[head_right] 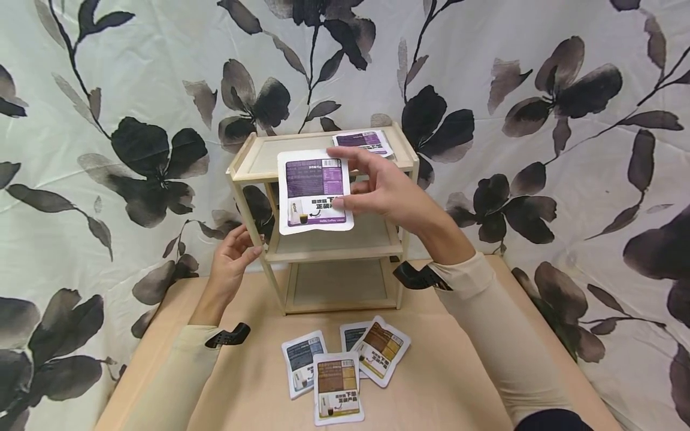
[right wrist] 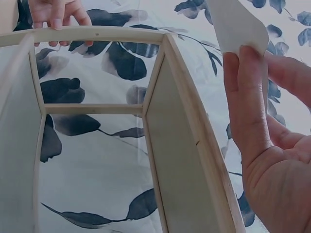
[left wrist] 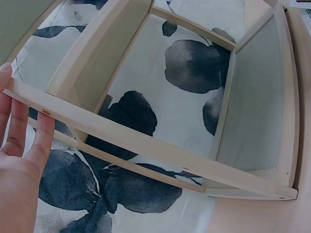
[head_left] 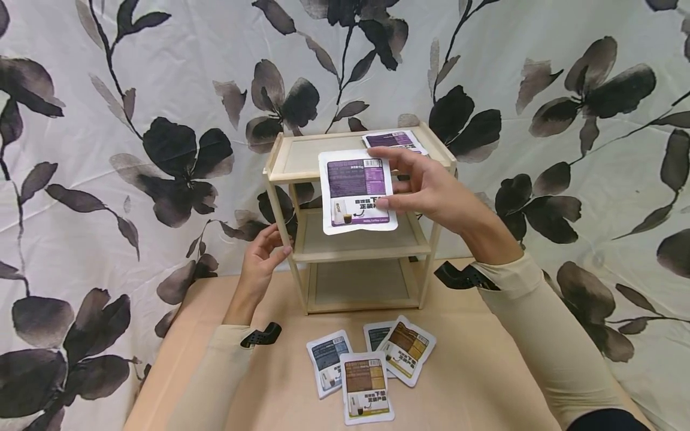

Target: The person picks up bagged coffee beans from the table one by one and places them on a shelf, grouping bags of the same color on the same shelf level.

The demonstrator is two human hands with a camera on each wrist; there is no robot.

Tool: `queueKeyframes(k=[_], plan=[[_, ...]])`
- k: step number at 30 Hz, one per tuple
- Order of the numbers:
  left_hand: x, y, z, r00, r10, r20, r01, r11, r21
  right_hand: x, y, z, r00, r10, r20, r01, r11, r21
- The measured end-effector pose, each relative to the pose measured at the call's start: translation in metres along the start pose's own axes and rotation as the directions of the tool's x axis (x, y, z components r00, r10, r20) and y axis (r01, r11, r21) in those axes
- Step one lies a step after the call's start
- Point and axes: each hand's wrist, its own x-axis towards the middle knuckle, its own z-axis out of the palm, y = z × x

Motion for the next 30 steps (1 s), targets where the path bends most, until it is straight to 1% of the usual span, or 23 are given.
queueKeyframes(k=[6,15,19,26,30], plan=[[-0.001,0.001,0.0,1.0,-0.008,-0.004,0.008,1.0,0.004,0.013,-0.006,-0.002,1.0,0.013,-0.016,-0.013,1.0,-0.021],[-0.002,0.001,-0.002,1.0,-0.009,0.014,0.009,1.0,-0.001,0.029,-0.014,-0.004,0.999,0.01,-0.036,-0.012,0.998,-0.061],[-0.001,0.0,0.0,1.0,-0.018,0.002,0.018,1.0,0.007,0.041,-0.015,-0.012,0.999,0.022,-0.024,-0.023,0.999,-0.049],[0.0,0.001,0.003,0.999,-0.036,-0.015,0.036,0.999,0.013,0.062,-0.015,-0.023,0.999,0.04,0.001,-0.039,0.995,-0.088],[0.002,0.002,0.005,0.999,-0.042,-0.021,0.043,0.999,0.015,0.075,-0.017,-0.029,0.997,0.069,0.03,-0.066,0.995,-0.076]])
